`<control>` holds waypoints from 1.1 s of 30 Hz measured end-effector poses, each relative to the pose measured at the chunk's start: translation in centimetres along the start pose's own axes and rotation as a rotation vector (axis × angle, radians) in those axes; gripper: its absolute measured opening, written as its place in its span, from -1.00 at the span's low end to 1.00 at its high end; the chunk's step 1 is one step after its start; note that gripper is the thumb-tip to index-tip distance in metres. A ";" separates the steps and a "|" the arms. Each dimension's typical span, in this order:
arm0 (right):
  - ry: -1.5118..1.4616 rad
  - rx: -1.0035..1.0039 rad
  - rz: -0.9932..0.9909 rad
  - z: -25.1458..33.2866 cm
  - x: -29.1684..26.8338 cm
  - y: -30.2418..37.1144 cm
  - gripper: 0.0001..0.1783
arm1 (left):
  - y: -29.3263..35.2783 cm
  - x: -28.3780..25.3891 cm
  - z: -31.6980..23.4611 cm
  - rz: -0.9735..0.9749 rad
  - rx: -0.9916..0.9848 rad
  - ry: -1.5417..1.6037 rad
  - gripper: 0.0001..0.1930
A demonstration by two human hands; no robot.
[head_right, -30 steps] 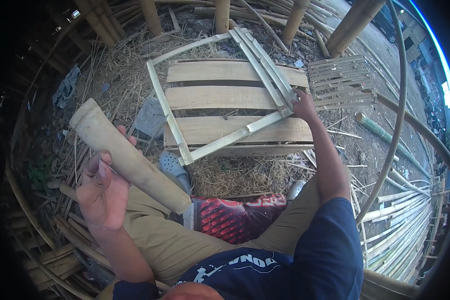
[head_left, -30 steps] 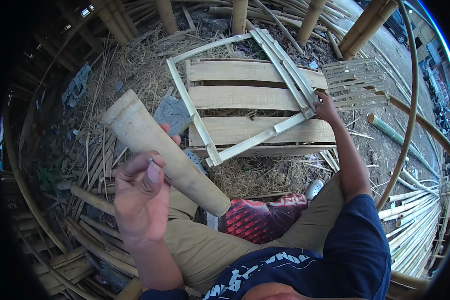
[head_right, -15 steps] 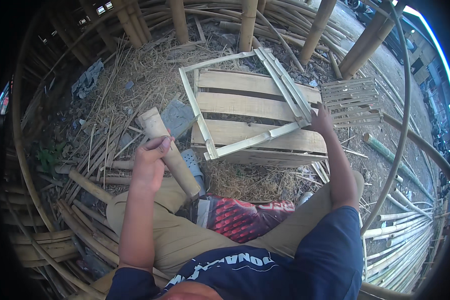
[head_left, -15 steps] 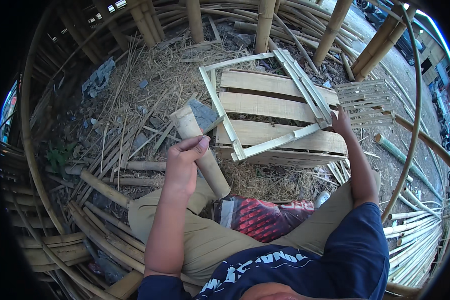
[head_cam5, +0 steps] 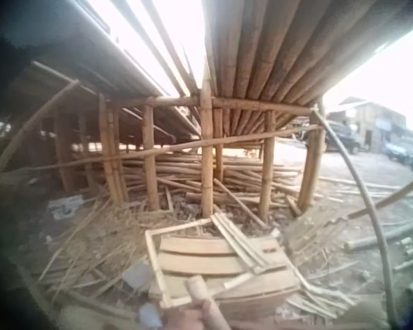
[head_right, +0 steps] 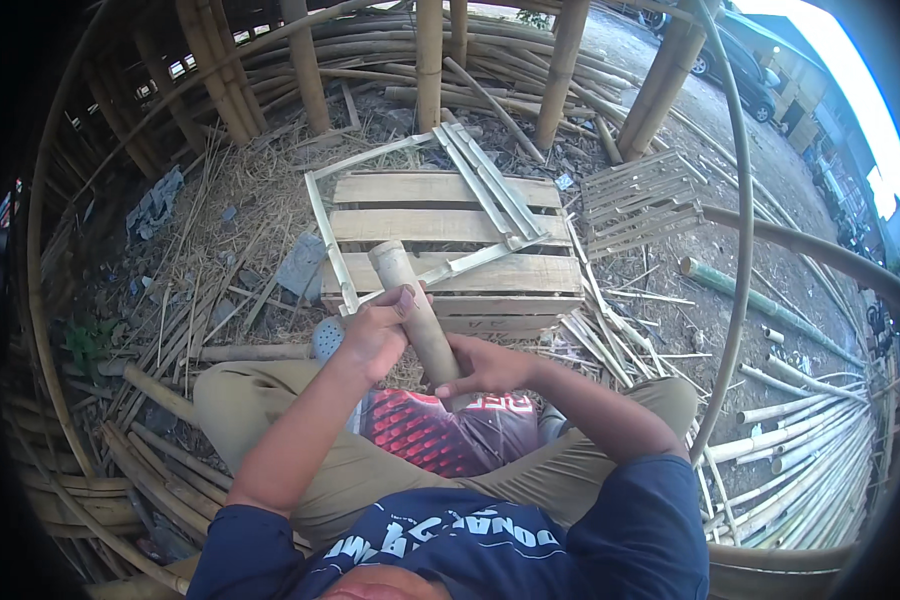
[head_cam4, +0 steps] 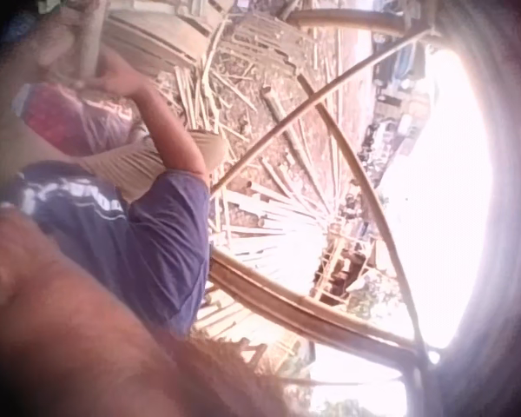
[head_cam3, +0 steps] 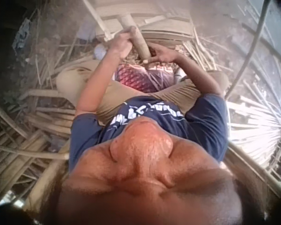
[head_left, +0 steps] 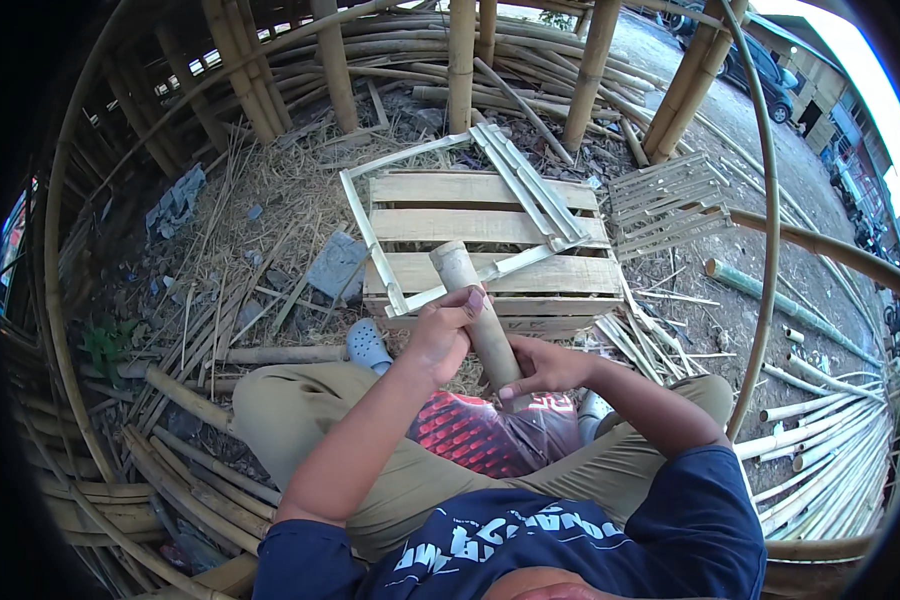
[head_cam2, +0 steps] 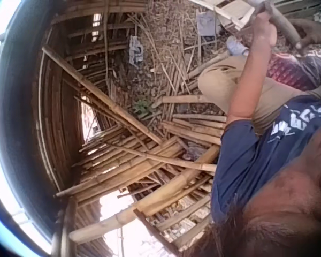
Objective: The person taps bamboo slats onto a frame using a bamboo piece, retrieves nails from a pouch, and hammers the bamboo slats into place with the bamboo piece.
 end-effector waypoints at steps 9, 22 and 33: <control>0.233 0.206 -0.660 3.0 -15.2 14.6 -0.32 | -7.4 8.5 -1.8 0.025 0.349 -0.476 -0.82; 0.184 0.262 -1.121 -2.0 -30.0 21.6 -0.44 | -26.3 4.5 1.1 -0.003 0.428 -1.088 -0.84; 0.102 0.332 -1.090 -5.2 -31.5 18.7 -0.48 | -27.5 4.8 5.1 0.055 0.627 -1.127 -0.86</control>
Point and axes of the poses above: each hand's wrist, its own y-axis away from the middle knuckle, its own x-axis out of the palm, z = x × y, the point moved 10 cm from there along -y, towards the middle knuckle, and after that the axes turned 2 degrees about z, right-handed, at the moved point
